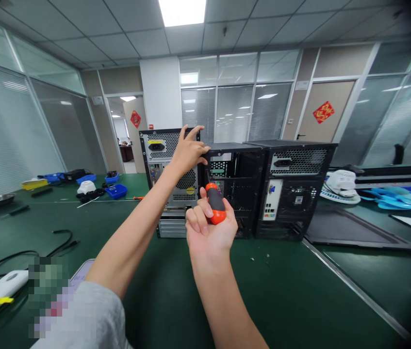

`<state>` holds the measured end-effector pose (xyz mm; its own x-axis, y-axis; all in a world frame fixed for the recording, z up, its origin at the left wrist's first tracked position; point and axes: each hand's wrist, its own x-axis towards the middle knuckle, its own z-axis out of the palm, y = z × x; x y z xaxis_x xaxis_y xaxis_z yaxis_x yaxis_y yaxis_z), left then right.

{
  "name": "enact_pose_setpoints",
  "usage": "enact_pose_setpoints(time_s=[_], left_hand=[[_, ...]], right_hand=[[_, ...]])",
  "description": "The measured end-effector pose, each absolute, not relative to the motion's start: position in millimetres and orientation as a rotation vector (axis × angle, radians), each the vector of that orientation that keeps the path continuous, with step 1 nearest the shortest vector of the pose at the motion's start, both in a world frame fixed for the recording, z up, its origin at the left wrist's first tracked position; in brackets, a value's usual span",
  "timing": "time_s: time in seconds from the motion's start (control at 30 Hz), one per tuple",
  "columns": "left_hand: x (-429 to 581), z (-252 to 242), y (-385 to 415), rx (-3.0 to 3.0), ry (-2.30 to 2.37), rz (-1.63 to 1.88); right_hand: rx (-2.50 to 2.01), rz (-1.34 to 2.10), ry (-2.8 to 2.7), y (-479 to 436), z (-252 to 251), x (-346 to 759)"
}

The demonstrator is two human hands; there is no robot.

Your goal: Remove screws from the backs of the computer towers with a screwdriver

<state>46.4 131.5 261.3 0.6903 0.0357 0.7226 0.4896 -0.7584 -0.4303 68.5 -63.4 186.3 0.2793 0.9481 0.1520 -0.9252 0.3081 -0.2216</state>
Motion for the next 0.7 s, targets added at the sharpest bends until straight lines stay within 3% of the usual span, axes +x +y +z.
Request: enact_pose_setpoints(time_s=[0.7], left_hand=[[46.0,261.5,130.8,-2.251,-0.41,-0.95]], right_hand=[[-0.026,1.203,-0.21,-58.1,187.6,58.5]])
